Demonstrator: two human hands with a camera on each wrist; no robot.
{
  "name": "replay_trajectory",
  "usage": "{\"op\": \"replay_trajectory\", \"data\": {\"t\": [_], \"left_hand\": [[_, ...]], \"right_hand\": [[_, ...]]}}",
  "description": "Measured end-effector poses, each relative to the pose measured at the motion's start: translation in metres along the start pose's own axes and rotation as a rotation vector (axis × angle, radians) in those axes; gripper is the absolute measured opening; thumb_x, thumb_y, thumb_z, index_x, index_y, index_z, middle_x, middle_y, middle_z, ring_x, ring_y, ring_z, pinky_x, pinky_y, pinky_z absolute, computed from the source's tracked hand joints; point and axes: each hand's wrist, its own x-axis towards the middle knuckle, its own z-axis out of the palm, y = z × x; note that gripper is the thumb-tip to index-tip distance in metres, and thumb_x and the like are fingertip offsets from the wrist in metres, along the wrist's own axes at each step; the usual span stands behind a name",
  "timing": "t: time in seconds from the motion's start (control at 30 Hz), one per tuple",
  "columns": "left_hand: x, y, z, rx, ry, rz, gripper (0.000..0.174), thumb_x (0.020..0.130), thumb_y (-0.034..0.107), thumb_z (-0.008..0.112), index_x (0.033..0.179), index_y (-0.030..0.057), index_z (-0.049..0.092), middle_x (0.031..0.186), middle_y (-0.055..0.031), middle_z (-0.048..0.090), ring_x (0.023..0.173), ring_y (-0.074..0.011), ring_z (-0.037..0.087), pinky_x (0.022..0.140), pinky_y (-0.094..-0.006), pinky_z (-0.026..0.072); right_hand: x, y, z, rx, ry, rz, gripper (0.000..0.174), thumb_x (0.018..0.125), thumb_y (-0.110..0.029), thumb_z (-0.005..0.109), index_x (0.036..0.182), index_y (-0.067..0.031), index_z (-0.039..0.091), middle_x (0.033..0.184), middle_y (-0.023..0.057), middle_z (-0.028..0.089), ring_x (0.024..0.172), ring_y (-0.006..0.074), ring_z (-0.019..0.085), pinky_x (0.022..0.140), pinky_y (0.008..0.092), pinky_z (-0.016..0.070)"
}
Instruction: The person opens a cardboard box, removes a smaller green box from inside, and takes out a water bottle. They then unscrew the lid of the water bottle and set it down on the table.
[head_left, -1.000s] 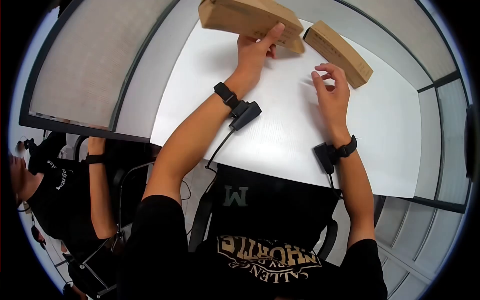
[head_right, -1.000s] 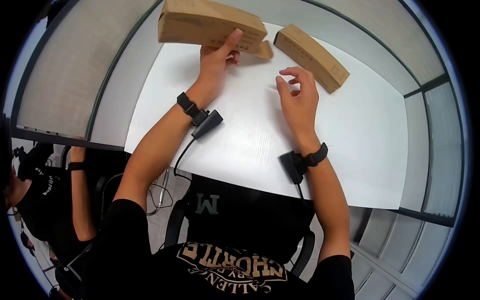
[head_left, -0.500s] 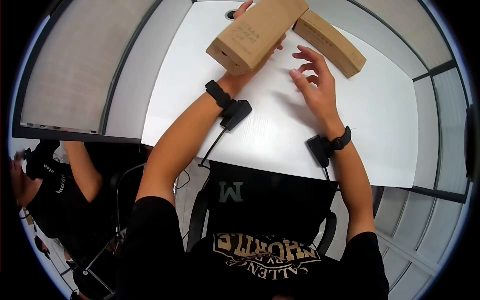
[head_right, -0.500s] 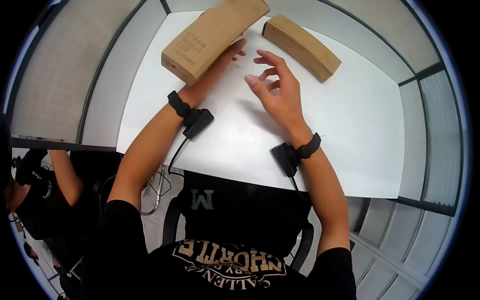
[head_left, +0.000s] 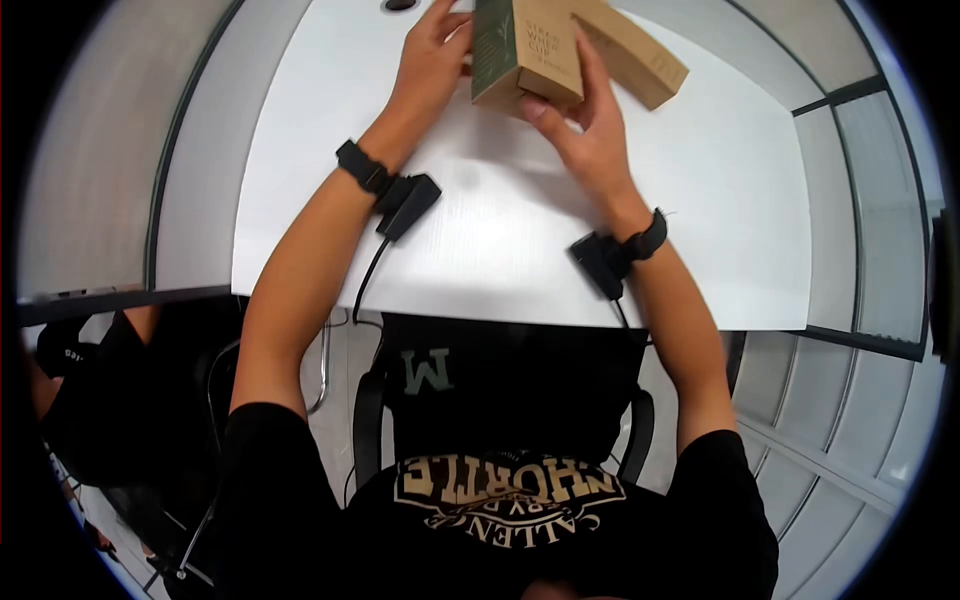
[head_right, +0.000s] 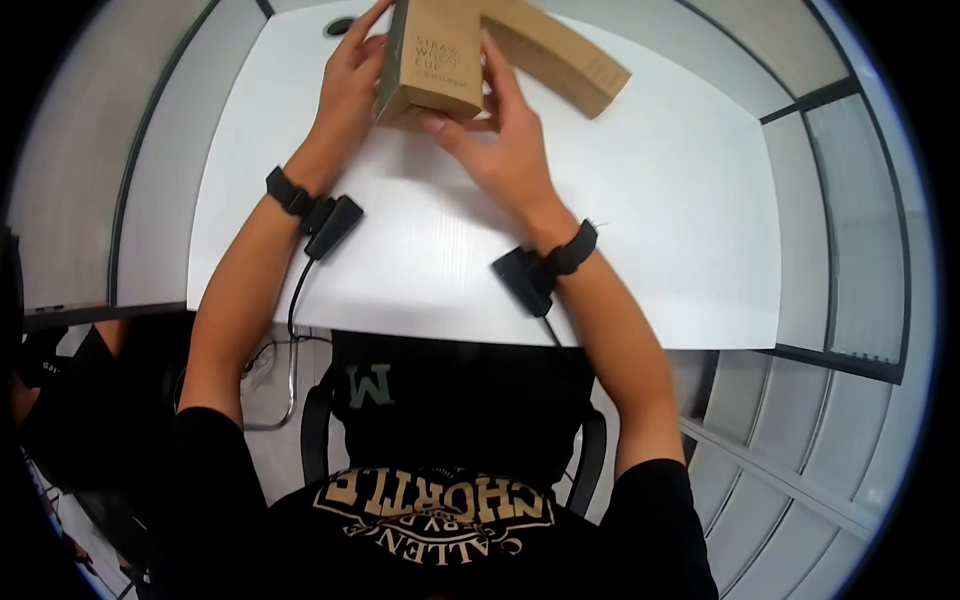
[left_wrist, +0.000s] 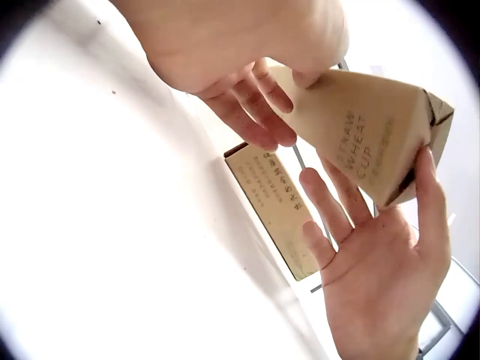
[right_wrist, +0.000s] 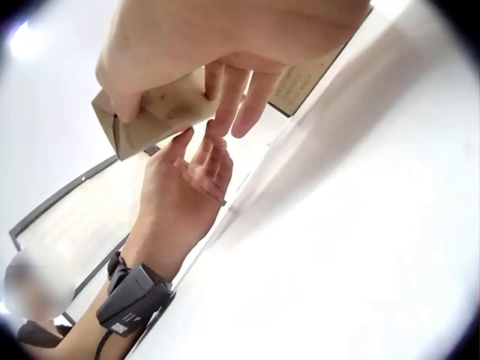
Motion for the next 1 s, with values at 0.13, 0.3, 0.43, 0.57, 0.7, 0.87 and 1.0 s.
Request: {"op": "replay_trajectory", "data": {"t": [0.13,0.3,0.43,0.57,0.7,0.87,1.0], "left_hand": [[0.005,-0.010,-0.014,-0.231,0.065,-0.244,0.059,0.112,0.035,0.043,0.162,0.0047,0.034,0.138,-0.0108,0.063,0.126,-0.0176,0.062,0.107,-0.0327,0.0498],[-0.003,0.013,0.002,-0.437,0.080,-0.341,0.078,0.109,0.066,0.030,0.159,0.0061,0.037,0.145,-0.0118,0.059,0.132,-0.0231,0.059,0.115,-0.0418,0.0457],[-0.003,0.018,0.000,-0.385,-0.064,-0.368,0.092,0.102,0.080,0.030,0.154,0.0053,0.041,0.146,-0.0132,0.058,0.130,-0.0262,0.061,0.112,-0.0470,0.0493],[-0.001,0.013,-0.003,-0.141,-0.199,-0.350,0.094,0.101,0.079,0.038,0.155,0.0019,0.039,0.148,-0.0157,0.057,0.130,-0.0292,0.062,0.110,-0.0500,0.0522],[-0.005,0.019,0.001,-0.237,-0.112,-0.327,0.085,0.104,0.070,0.043,0.155,0.0015,0.038,0.149,-0.0177,0.056,0.134,-0.0313,0.060,0.112,-0.0510,0.0521],[-0.003,0.022,0.003,-0.337,-0.098,-0.309,0.078,0.106,0.062,0.045,0.156,0.0027,0.037,0.151,-0.0183,0.055,0.136,-0.0322,0.059,0.113,-0.0532,0.0513],[-0.001,0.020,0.002,-0.338,-0.115,-0.304,0.080,0.105,0.064,0.045,0.157,0.0025,0.036,0.151,-0.0185,0.055,0.137,-0.0325,0.059,0.113,-0.0537,0.0508]], "right_hand": [[-0.002,-0.013,0.004,0.015,0.042,0.031,0.059,0.097,-0.012,0.072,0.151,-0.0025,0.050,0.117,0.0141,0.076,0.100,0.0204,0.075,0.086,0.0318,0.0594],[-0.005,-0.012,0.005,-0.032,0.097,0.094,0.035,0.102,-0.014,0.067,0.134,0.0000,0.064,0.101,0.0111,0.080,0.085,0.0163,0.077,0.076,0.0282,0.0584],[-0.002,-0.014,0.004,-0.054,0.201,0.171,0.033,0.103,-0.018,0.067,0.131,-0.0003,0.066,0.094,0.0106,0.080,0.082,0.0149,0.077,0.071,0.0263,0.0559],[0.000,-0.012,0.002,-0.003,0.240,0.197,0.034,0.105,-0.021,0.065,0.132,-0.0012,0.066,0.088,0.0080,0.079,0.080,0.0130,0.076,0.069,0.0247,0.0531],[-0.003,-0.007,0.001,0.019,0.177,0.180,0.037,0.107,-0.023,0.062,0.137,-0.0013,0.064,0.084,0.0047,0.076,0.079,0.0127,0.075,0.069,0.0251,0.0525],[-0.003,-0.009,0.004,0.050,0.153,0.163,0.039,0.107,-0.021,0.059,0.141,-0.0016,0.062,0.085,0.0036,0.074,0.078,0.0121,0.075,0.068,0.0251,0.0521],[-0.002,-0.008,0.004,0.036,0.150,0.151,0.039,0.108,-0.021,0.058,0.141,-0.0009,0.062,0.086,0.0035,0.075,0.076,0.0120,0.074,0.066,0.0249,0.0522]]}}
